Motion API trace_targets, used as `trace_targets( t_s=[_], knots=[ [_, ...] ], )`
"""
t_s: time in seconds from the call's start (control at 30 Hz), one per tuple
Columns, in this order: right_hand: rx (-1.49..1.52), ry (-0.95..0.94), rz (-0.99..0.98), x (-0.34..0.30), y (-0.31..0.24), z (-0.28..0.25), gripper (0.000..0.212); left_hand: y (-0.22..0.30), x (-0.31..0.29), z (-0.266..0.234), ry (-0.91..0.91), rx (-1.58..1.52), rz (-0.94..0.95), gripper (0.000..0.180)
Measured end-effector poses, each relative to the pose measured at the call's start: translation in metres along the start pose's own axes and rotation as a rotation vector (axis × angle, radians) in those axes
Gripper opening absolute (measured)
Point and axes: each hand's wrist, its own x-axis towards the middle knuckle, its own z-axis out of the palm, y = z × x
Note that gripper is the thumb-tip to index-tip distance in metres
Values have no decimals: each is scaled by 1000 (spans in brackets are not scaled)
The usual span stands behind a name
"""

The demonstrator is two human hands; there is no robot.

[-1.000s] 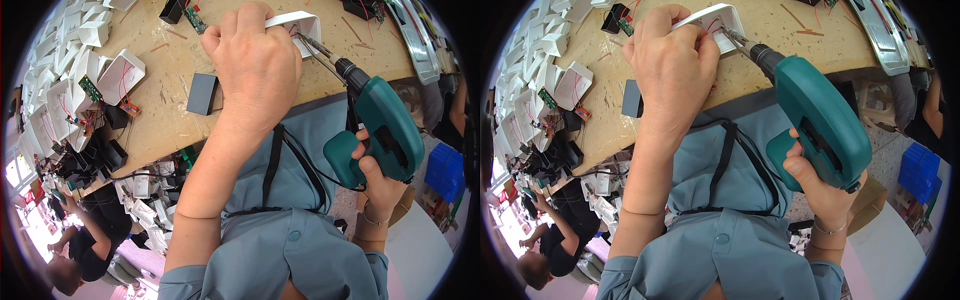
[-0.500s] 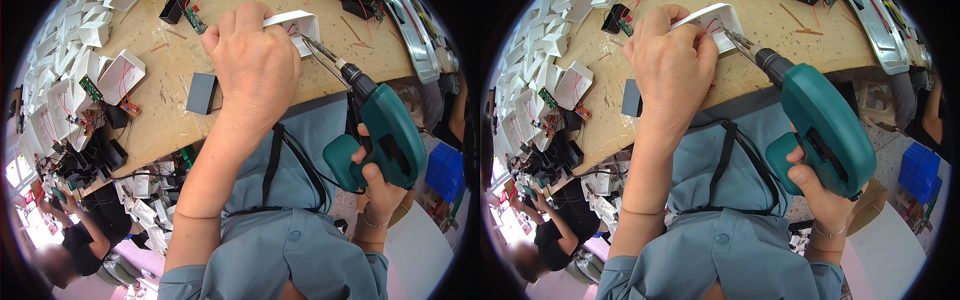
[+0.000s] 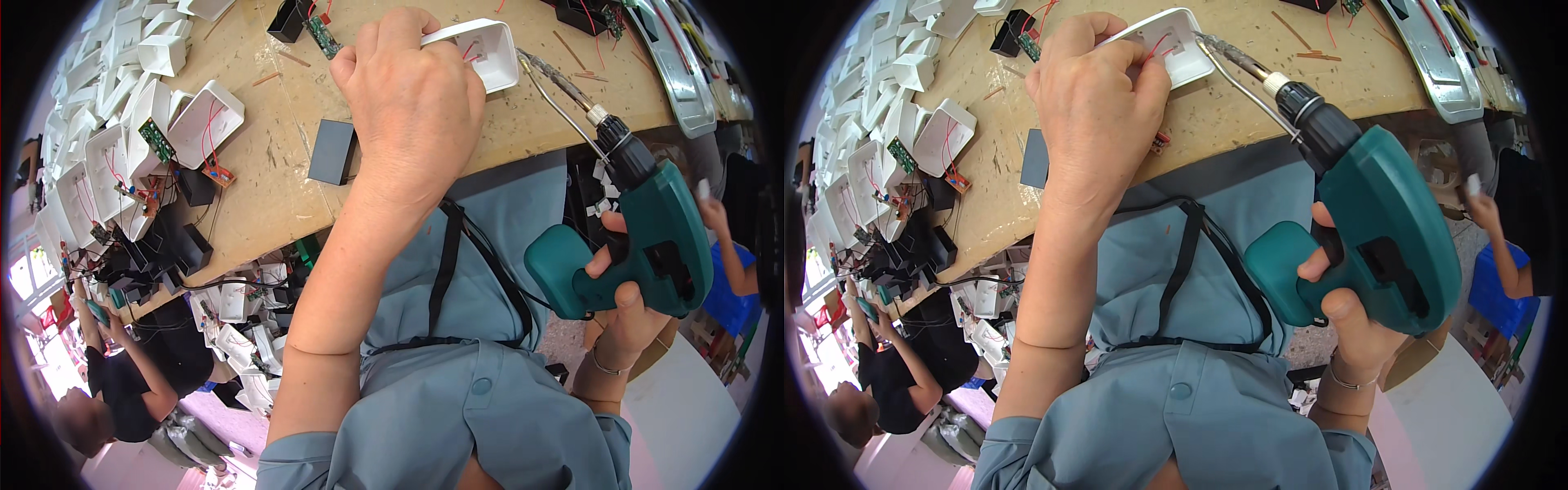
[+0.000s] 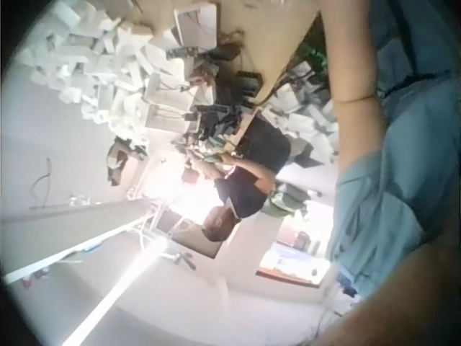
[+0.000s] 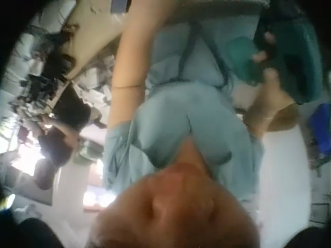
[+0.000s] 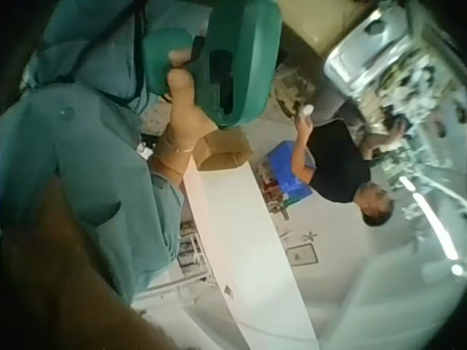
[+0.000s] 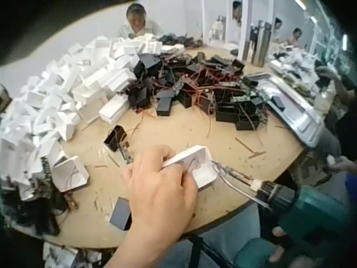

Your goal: The recorder is using a soldering iron to connect wires to electronic modules and housing them in plastic cases.

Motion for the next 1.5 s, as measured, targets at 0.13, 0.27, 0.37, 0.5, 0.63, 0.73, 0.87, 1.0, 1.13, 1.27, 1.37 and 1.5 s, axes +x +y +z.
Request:
trace_targets(
  t_s=[0.13,0.27,0.37,0.5,0.63,0.73,0.87,1.0,1.13,1.27,1.37,1.5],
  knots=[
    [30,1,-30,1,2,-3,72,-9,-7,7,39,29,44,11],
    [73,14,-50,3,6,-8,72,-12,-10,0,66,-16,164,14],
    [114,5,-48,1,12,-14,71,-7,-14,-5,93,-36,194,31],
    [174,-11,-57,1,12,-18,71,-2,-9,-9,-74,-59,18,52],
    [238,-1,-48,0,16,-16,69,-12,-6,-9,-144,-207,-110,57],
    [287,-14,-45,-7,25,-26,66,-20,-7,-35,-46,-390,-205,61],
    [365,-93,-46,-10,34,-37,60,-68,-12,-83,87,-1254,-586,43],
    [362,-153,-58,-2,32,-33,57,-107,-34,-145,444,-1959,-604,40],
    [369,-174,-53,3,29,-30,54,-114,-31,-235,534,-1524,-200,46],
    [367,-137,-23,9,32,-25,53,-143,-16,-320,732,-652,-281,37],
    [406,-169,-24,10,30,-22,45,-179,-3,-349,656,-248,-376,48],
    [340,-106,33,11,31,-20,60,-196,13,-331,457,222,-598,48]
  ],
)
